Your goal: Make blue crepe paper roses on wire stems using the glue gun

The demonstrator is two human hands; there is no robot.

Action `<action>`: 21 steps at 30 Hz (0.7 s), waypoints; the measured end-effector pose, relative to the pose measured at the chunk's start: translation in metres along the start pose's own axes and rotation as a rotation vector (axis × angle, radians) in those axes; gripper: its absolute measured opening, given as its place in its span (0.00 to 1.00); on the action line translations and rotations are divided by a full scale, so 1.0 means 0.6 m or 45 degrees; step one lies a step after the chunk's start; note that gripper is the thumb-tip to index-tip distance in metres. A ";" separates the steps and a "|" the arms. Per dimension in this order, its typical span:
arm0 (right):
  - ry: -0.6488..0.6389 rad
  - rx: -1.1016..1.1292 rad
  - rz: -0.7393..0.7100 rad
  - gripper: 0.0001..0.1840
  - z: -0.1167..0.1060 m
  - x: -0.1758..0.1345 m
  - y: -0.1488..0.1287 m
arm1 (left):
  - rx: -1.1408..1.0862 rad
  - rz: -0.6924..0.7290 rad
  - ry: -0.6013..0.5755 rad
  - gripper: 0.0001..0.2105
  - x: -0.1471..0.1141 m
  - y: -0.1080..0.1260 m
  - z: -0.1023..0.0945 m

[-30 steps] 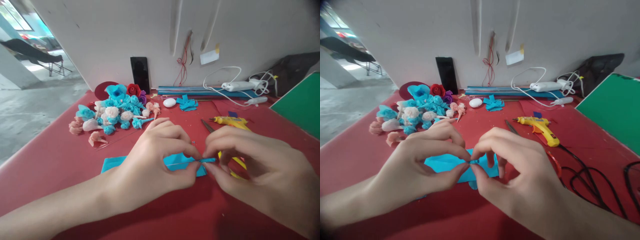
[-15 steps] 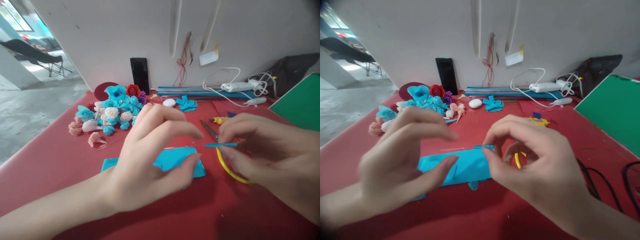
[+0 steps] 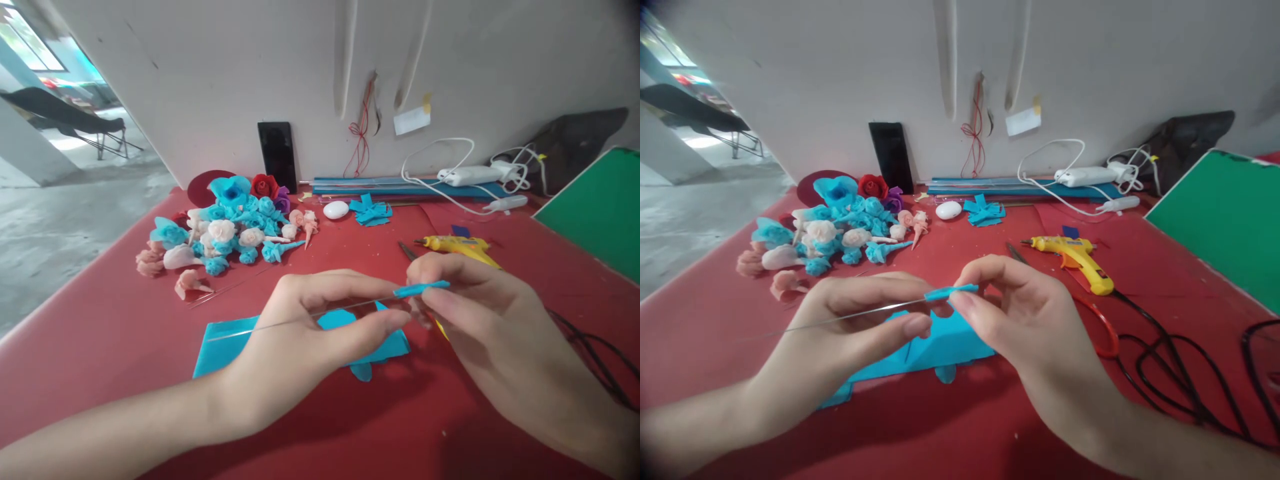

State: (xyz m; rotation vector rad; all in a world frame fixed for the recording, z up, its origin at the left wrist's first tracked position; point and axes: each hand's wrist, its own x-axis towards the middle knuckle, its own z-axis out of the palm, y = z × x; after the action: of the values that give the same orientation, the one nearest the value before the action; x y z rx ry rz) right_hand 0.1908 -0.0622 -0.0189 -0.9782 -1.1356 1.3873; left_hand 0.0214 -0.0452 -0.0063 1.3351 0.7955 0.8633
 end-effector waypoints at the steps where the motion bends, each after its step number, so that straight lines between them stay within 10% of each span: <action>1: -0.018 0.010 -0.011 0.03 0.001 -0.001 -0.001 | -0.009 -0.006 0.020 0.03 -0.002 0.003 0.001; 21: 0.005 -0.276 -0.267 0.05 0.010 -0.008 -0.009 | 0.339 0.299 0.044 0.07 -0.012 0.014 -0.003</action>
State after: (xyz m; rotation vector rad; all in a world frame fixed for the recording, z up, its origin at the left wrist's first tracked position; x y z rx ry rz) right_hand 0.1867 -0.0675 -0.0122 -0.9816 -1.3654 1.1112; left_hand 0.0158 -0.0503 0.0020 1.6769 0.8115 0.9912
